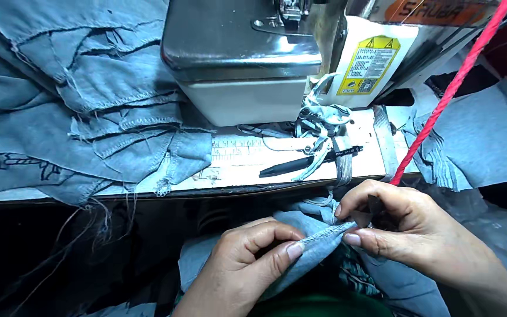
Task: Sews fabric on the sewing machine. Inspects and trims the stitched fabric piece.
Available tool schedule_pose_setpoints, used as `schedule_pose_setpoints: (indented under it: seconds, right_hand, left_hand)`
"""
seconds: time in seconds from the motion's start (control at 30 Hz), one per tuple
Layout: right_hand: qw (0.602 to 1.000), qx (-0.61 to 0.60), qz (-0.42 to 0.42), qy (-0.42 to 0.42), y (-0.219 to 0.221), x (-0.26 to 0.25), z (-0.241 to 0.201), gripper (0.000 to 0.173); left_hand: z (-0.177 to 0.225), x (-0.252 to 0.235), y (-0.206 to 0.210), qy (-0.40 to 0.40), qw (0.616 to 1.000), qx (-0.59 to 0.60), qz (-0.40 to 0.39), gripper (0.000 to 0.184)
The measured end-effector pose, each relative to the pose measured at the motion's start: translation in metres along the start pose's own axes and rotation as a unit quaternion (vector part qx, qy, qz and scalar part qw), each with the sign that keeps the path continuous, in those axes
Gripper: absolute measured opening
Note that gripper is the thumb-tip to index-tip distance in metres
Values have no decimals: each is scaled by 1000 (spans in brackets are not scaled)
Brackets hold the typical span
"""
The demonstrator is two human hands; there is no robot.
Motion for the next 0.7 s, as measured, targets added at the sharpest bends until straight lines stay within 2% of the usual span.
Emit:
schedule_pose_setpoints:
  seconds: [0.2, 0.7]
  right_hand:
    - [1000, -7, 21, 9, -2, -1, 2, 12]
    - [999, -1, 34, -25, -2, -1, 1, 13]
  left_hand:
    - [-9, 1, 6, -66, 987, 146, -31, 19]
    - [-6, 3, 9, -68, 981, 178, -45, 23]
Point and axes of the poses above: each hand's wrist, its own x-axis away from the middle knuckle, its own y-axis out of the palm, z = x × y, the point moved 8 cm from there along -x, towards the middle knuckle, and after that the axes turned 11 degrees about z, right-handed, at the moved point
